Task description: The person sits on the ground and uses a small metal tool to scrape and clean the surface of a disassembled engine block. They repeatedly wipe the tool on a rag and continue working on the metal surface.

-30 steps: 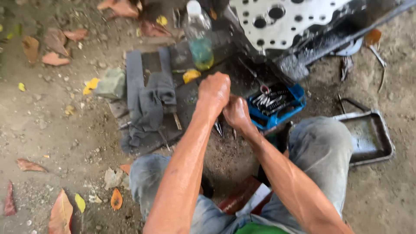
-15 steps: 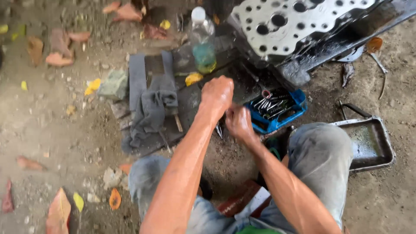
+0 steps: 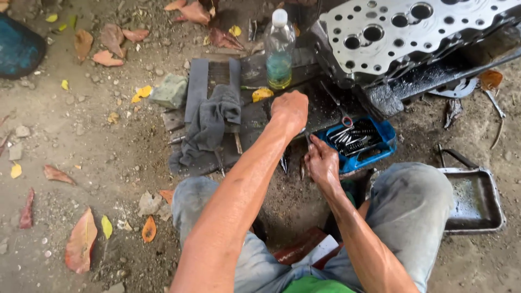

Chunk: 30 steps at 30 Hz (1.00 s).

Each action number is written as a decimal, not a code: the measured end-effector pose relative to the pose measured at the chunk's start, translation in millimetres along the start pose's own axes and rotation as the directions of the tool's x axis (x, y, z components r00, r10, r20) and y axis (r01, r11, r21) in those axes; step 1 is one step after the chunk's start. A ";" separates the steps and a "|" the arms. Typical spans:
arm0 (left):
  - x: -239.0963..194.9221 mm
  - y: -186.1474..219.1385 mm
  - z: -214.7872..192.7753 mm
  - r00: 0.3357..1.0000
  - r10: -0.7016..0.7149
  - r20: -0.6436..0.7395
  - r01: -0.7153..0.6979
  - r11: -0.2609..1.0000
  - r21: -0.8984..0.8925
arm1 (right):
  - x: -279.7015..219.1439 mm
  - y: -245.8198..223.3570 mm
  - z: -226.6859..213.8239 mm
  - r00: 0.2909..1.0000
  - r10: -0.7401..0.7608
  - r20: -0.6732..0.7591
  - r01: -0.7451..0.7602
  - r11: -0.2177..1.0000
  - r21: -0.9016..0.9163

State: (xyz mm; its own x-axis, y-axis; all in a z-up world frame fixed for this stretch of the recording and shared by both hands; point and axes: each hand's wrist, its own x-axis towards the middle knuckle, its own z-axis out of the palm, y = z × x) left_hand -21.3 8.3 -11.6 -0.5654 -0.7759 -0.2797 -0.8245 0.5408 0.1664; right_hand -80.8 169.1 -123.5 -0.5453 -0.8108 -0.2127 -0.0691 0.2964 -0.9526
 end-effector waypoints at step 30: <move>-16.7 5.3 -33.2 0.997 -0.034 0.067 0.047 0.977 -0.207 | 8.8 -60.7 20.4 0.972 -0.201 0.120 0.232 0.892 -0.389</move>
